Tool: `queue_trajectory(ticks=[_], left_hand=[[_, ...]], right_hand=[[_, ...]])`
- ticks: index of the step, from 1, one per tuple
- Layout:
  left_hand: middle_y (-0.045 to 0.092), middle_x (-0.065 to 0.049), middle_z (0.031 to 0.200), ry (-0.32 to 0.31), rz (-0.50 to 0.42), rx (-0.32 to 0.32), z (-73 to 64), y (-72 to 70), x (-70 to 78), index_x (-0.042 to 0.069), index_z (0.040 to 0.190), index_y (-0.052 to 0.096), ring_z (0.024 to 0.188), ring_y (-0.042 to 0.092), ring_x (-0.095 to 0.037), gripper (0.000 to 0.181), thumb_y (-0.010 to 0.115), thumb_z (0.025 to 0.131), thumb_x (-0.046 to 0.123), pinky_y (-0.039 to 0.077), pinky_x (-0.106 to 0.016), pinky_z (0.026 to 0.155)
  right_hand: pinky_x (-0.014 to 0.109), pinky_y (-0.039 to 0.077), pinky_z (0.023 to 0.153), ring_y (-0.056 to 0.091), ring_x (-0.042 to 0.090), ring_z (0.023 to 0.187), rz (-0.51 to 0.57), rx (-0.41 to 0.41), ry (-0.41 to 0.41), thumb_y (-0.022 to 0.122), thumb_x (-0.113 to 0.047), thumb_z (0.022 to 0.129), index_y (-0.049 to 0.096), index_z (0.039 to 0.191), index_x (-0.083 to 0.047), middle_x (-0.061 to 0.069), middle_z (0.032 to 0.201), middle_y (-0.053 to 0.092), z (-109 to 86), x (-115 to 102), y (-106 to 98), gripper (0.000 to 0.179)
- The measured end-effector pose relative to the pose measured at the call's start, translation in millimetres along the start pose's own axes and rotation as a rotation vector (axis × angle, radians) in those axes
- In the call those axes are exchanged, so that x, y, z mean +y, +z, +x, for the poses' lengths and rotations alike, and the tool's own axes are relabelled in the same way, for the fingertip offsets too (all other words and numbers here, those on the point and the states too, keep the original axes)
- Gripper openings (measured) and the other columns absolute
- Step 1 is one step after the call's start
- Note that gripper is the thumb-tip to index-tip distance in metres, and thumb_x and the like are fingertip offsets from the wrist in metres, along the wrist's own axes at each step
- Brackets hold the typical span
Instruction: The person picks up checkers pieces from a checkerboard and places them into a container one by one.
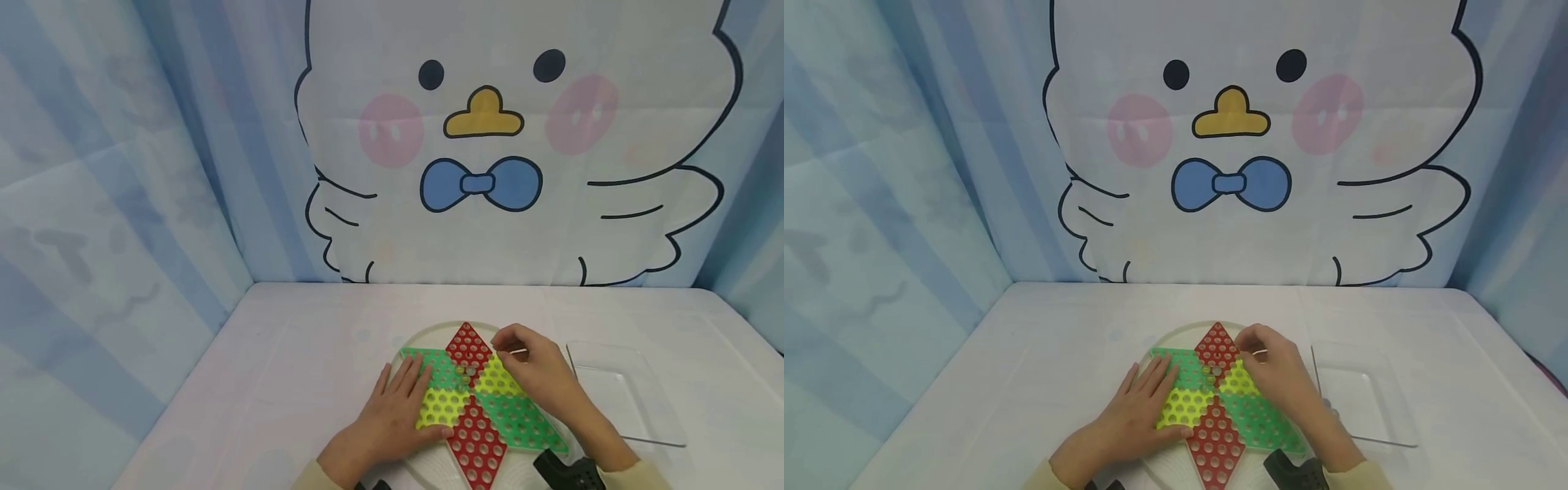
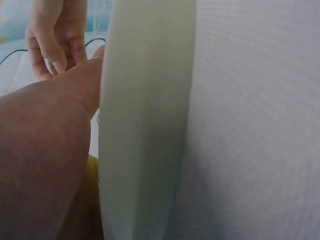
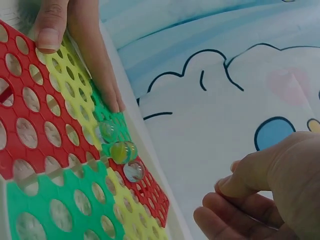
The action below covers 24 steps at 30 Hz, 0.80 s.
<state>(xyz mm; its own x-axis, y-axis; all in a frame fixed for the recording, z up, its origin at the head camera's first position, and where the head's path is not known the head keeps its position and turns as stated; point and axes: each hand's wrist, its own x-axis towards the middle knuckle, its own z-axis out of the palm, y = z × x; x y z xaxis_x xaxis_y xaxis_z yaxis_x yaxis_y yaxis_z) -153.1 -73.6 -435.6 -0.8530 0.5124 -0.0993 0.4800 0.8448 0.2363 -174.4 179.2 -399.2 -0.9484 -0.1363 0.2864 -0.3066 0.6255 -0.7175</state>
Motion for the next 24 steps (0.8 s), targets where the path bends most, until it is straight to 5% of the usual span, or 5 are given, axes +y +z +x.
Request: queue_trajectory(ticks=[24], left_hand=[[0.009, -0.010, 0.168, 0.001, -0.009, 0.003, -0.4, 0.4, -0.3, 0.010, 0.160, 0.017, 0.156, 0.009, -0.025, 0.097, 0.038, 0.091, 0.076, 0.011, -0.055, 0.124]], right_hand=[[0.024, 0.056, 0.077, 0.067, 0.013, 0.090, 0.130, -0.047, 0.024, 0.068, 0.000, 0.091, 0.066, 0.099, -0.008, 0.002, 0.096, 0.070, -3.3, 14, 43, 0.011]])
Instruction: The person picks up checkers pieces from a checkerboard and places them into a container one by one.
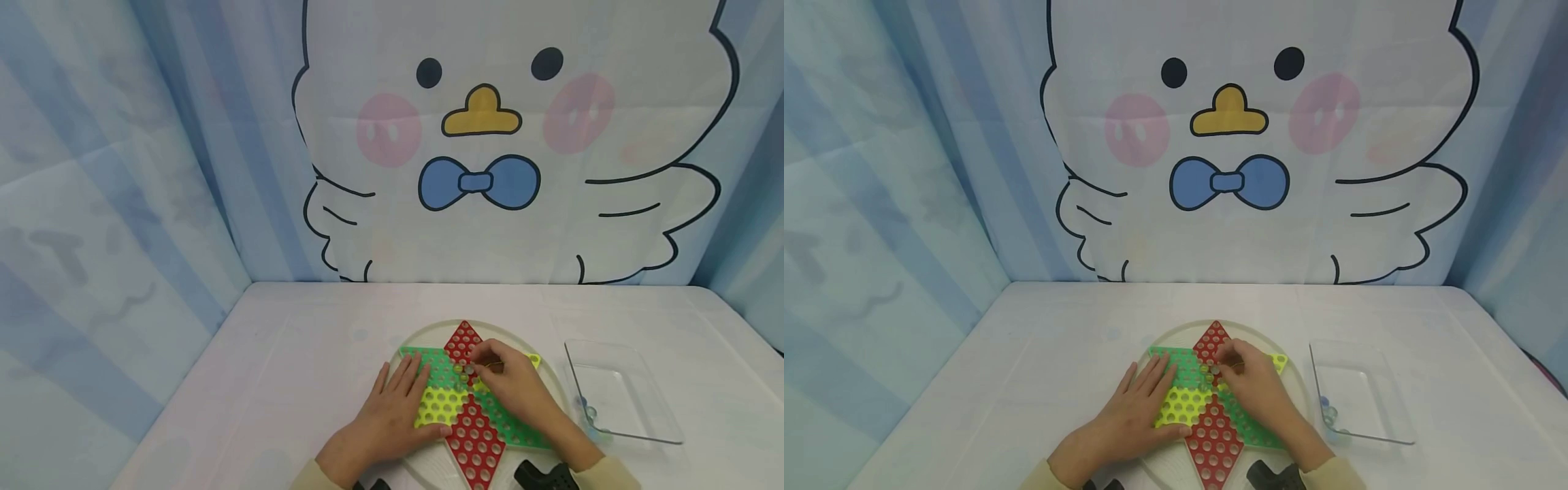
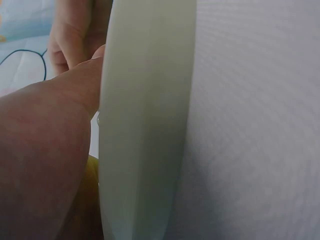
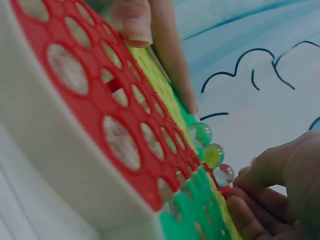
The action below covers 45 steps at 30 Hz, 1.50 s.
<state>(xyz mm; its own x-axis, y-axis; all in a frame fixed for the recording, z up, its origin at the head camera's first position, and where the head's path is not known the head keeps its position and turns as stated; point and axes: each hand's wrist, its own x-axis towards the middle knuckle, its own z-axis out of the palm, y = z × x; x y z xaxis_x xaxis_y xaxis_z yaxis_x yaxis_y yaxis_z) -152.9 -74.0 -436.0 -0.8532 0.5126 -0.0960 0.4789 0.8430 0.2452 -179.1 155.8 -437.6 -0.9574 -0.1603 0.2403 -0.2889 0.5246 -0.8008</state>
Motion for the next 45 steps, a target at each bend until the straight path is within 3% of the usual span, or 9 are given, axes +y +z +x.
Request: queue_trajectory(ticks=[10, 19, 38, 45], left_hand=[[0.010, -0.010, 0.168, 0.012, 0.017, 0.014, 1.4, -0.5, -0.7, 0.010, 0.160, 0.017, 0.156, 0.009, -0.025, 0.097, 0.038, 0.092, 0.076, 0.012, -0.055, 0.124], [0.010, -0.010, 0.168, 0.010, 0.004, 0.010, 1.4, -0.9, -0.2, 0.010, 0.160, 0.017, 0.156, 0.009, -0.025, 0.096, 0.040, 0.092, 0.075, 0.011, -0.055, 0.124], [0.011, -0.011, 0.168, 0.022, -0.001, 0.022, -2.0, -1.7, 1.9, 0.009, 0.159, 0.019, 0.155, 0.012, -0.026, 0.096, 0.041, 0.092, 0.074, 0.013, -0.055, 0.124], [0.012, -0.011, 0.168, 0.022, 0.010, 0.025, -0.4, 1.2, 0.1, 0.009, 0.159, 0.019, 0.155, 0.012, -0.027, 0.096, 0.041, 0.092, 0.074, 0.014, -0.056, 0.123]], right_hand=[[0.024, 0.055, 0.072, 0.064, 0.005, 0.082, -0.004, 0.009, -0.087, 0.070, 0.000, 0.088, 0.066, 0.097, -0.012, -0.003, 0.092, 0.071, -1.4, 8.5, 5.1, 0.015], [0.024, 0.054, 0.070, 0.063, 0.004, 0.079, -0.039, 0.008, -0.061, 0.071, -0.002, 0.088, 0.065, 0.095, -0.013, 0.000, 0.090, 0.071, -1.7, 6.9, 7.5, 0.015], [0.024, 0.055, 0.072, 0.064, 0.006, 0.081, -0.002, 0.020, -0.067, 0.073, -0.001, 0.087, 0.065, 0.097, -0.009, -0.001, 0.090, 0.068, -3.8, 2.5, 3.0, 0.015], [0.024, 0.056, 0.076, 0.067, 0.011, 0.088, 0.045, 0.013, -0.008, 0.070, -0.003, 0.090, 0.065, 0.101, -0.008, 0.002, 0.096, 0.069, -3.2, 1.5, -2.0, 0.014]])
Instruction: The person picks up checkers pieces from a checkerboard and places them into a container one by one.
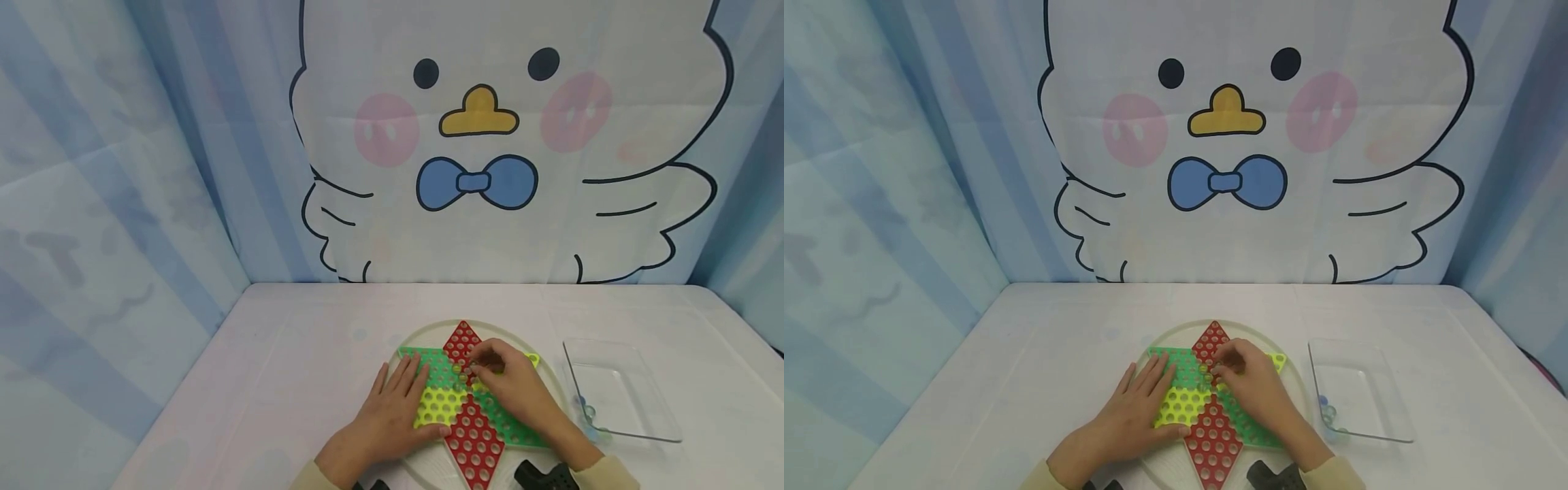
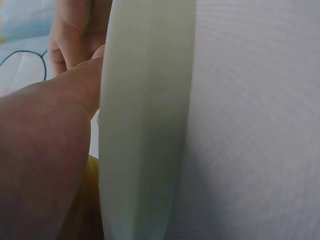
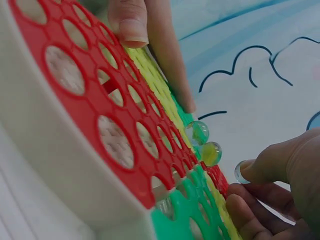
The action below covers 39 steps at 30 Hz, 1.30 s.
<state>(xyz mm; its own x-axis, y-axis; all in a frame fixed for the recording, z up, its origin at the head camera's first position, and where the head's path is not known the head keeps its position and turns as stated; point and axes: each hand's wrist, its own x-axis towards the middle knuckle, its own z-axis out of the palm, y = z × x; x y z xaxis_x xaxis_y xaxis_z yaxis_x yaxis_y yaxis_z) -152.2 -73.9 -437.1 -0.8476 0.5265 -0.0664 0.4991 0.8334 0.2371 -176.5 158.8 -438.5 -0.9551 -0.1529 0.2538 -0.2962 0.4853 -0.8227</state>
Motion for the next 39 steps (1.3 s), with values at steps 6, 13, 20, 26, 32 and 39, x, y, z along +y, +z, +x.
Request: queue_trajectory(ticks=[6, 13, 20, 26, 32, 39], left_hand=[[0.011, -0.011, 0.168, -0.006, -0.003, -0.003, 0.7, 1.5, -0.9, 0.010, 0.159, 0.019, 0.155, 0.012, -0.026, 0.096, 0.040, 0.092, 0.075, 0.013, -0.056, 0.124], [0.011, -0.011, 0.168, -0.001, 0.000, -0.002, -0.5, 0.9, -0.1, 0.010, 0.159, 0.019, 0.155, 0.012, -0.026, 0.095, 0.041, 0.092, 0.074, 0.013, -0.056, 0.124], [0.010, -0.010, 0.168, -0.005, -0.010, -0.006, -0.3, 0.7, -0.2, 0.011, 0.159, 0.018, 0.156, 0.011, -0.026, 0.096, 0.041, 0.092, 0.075, 0.013, -0.056, 0.124], [0.011, -0.010, 0.168, -0.005, -0.013, -0.006, -0.6, 0.6, -0.3, 0.010, 0.159, 0.018, 0.156, 0.010, -0.026, 0.096, 0.041, 0.091, 0.075, 0.012, -0.056, 0.124], [0.011, -0.010, 0.168, -0.006, -0.020, -0.010, -0.6, 0.2, -0.4, 0.010, 0.159, 0.018, 0.156, 0.010, -0.026, 0.097, 0.041, 0.091, 0.075, 0.012, -0.056, 0.124], [0.011, -0.011, 0.168, -0.002, -0.023, -0.012, -0.3, -0.1, -1.0, 0.010, 0.160, 0.018, 0.156, 0.010, -0.026, 0.097, 0.040, 0.092, 0.075, 0.012, -0.056, 0.124]], right_hand=[[0.023, 0.057, 0.076, 0.068, 0.017, 0.095, 0.052, -0.002, 0.028, 0.068, -0.001, 0.090, 0.065, 0.104, -0.005, 0.007, 0.102, 0.068, 0.8, -1, -4, 0.015], [0.022, 0.057, 0.077, 0.068, 0.023, 0.098, 0.082, 0.014, 0.019, 0.067, 0.001, 0.090, 0.064, 0.104, -0.003, 0.010, 0.104, 0.067, 1.1, -2, -6, 0.015], [0.021, 0.058, 0.077, 0.067, 0.024, 0.102, 0.101, 0.032, 0.015, 0.067, -0.004, 0.093, 0.064, 0.107, -0.004, 0.011, 0.108, 0.067, 0.9, -4, -9, 0.015], [0.020, 0.057, 0.080, 0.067, 0.021, 0.102, 0.070, 0.031, 0.043, 0.065, -0.004, 0.094, 0.065, 0.109, -0.004, 0.012, 0.110, 0.069, 1.6, -7, -13, 0.015], [0.020, 0.057, 0.081, 0.066, 0.014, 0.100, 0.038, 0.050, 0.043, 0.066, -0.004, 0.094, 0.066, 0.109, -0.006, 0.009, 0.109, 0.069, 0.4, -9, -17, 0.015], [0.019, 0.057, 0.081, 0.066, 0.014, 0.100, 0.028, 0.067, 0.021, 0.066, -0.005, 0.094, 0.065, 0.109, -0.006, 0.011, 0.109, 0.069, -0.8, -9, -21, 0.015]])
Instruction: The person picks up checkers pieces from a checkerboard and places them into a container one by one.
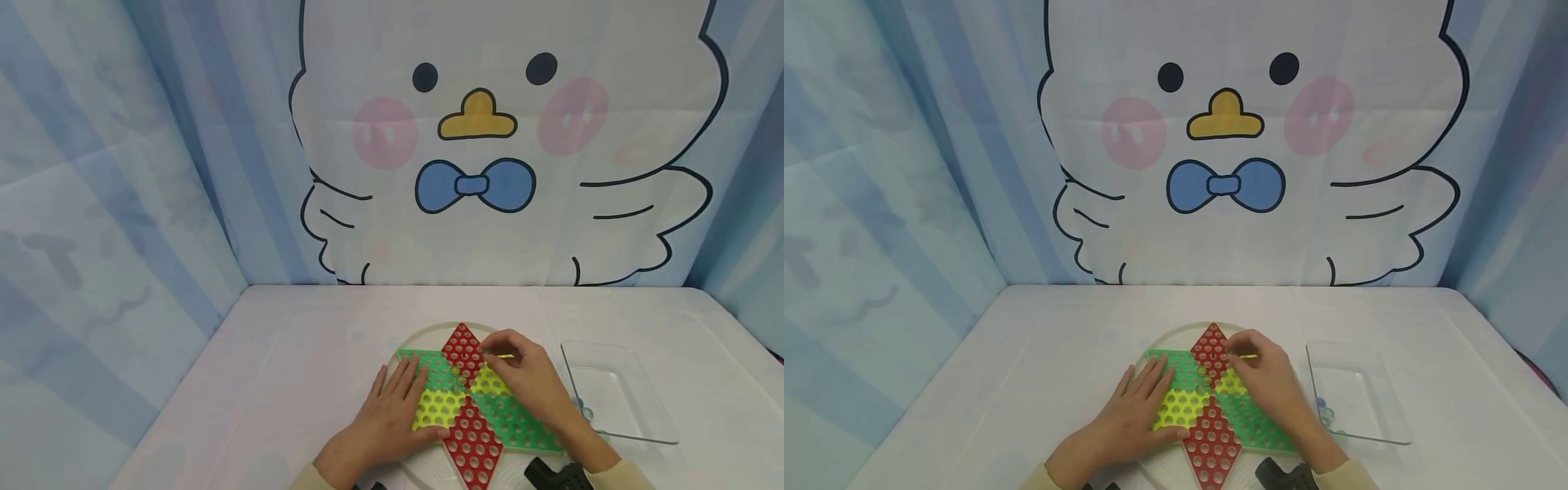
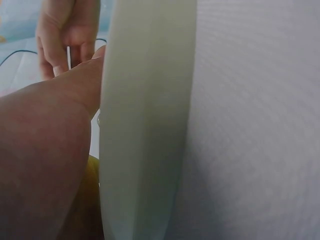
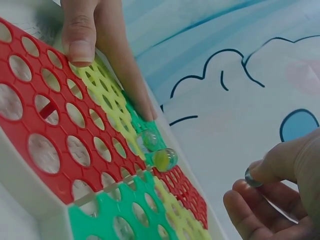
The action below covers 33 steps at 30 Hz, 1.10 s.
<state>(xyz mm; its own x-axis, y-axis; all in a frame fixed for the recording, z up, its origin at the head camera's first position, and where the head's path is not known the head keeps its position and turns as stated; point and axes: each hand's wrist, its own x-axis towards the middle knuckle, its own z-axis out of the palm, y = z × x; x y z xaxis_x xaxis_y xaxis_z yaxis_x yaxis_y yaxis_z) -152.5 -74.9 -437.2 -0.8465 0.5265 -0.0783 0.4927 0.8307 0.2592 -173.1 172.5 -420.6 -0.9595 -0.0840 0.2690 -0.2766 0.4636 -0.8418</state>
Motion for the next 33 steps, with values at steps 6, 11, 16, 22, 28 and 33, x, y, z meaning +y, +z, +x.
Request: queue_trajectory(ticks=[6, 11, 16, 22, 28, 33], left_hand=[[0.009, -0.010, 0.168, -0.002, -0.011, -0.011, -0.2, -1.0, -0.2, 0.011, 0.160, 0.017, 0.156, 0.009, -0.026, 0.096, 0.041, 0.092, 0.075, 0.011, -0.056, 0.124], [0.010, -0.010, 0.168, -0.008, -0.008, -0.011, -0.7, -1.5, 0.1, 0.011, 0.160, 0.017, 0.156, 0.010, -0.026, 0.097, 0.041, 0.091, 0.075, 0.011, -0.055, 0.124], [0.010, -0.010, 0.168, -0.002, 0.001, -0.001, -2.0, -1.4, 0.4, 0.010, 0.159, 0.018, 0.156, 0.011, -0.026, 0.096, 0.041, 0.092, 0.075, 0.012, -0.055, 0.124], [0.009, -0.010, 0.168, 0.004, -0.005, -0.005, -1.6, -0.7, -0.2, 0.011, 0.160, 0.018, 0.156, 0.010, -0.026, 0.096, 0.040, 0.092, 0.075, 0.011, -0.056, 0.124], [0.008, -0.010, 0.168, 0.004, -0.005, -0.008, -0.6, 0.2, -0.4, 0.011, 0.160, 0.016, 0.156, 0.008, -0.026, 0.097, 0.038, 0.092, 0.076, 0.010, -0.055, 0.124], [0.009, -0.010, 0.168, 0.006, 0.003, 0.000, -1.3, 0.8, 0.0, 0.011, 0.160, 0.017, 0.156, 0.009, -0.026, 0.097, 0.038, 0.092, 0.076, 0.011, -0.055, 0.124]], right_hand=[[0.018, 0.056, 0.081, 0.066, 0.014, 0.100, -0.012, 0.010, 0.010, 0.066, -0.006, 0.094, 0.065, 0.110, -0.004, 0.012, 0.110, 0.069, -2.1, -6, -6, 0.016], [0.015, 0.055, 0.080, 0.066, 0.011, 0.099, -0.044, 0.024, 0.017, 0.066, -0.006, 0.094, 0.065, 0.111, -0.005, 0.013, 0.110, 0.069, -3.6, -9, -15, 0.016], [0.013, 0.054, 0.080, 0.062, -0.001, 0.097, -0.065, 0.036, 0.037, 0.065, -0.008, 0.096, 0.064, 0.112, -0.006, 0.013, 0.112, 0.068, -4.5, -11, -22, 0.017], [0.013, 0.054, 0.079, 0.060, -0.008, 0.094, -0.065, 0.057, 0.028, 0.065, -0.011, 0.096, 0.064, 0.113, -0.006, 0.013, 0.113, 0.067, -8.2, -10, -32, 0.018], [0.010, 0.052, 0.079, 0.058, -0.010, 0.096, -0.117, 0.079, 0.025, 0.065, -0.012, 0.096, 0.065, 0.113, -0.008, 0.012, 0.113, 0.068, -11.6, -7, -42, 0.017], [0.003, 0.047, 0.080, 0.055, -0.015, 0.095, -0.171, 0.107, 0.047, 0.066, -0.013, 0.095, 0.065, 0.113, -0.009, 0.009, 0.113, 0.068, -15.6, -6, -52, 0.018]])
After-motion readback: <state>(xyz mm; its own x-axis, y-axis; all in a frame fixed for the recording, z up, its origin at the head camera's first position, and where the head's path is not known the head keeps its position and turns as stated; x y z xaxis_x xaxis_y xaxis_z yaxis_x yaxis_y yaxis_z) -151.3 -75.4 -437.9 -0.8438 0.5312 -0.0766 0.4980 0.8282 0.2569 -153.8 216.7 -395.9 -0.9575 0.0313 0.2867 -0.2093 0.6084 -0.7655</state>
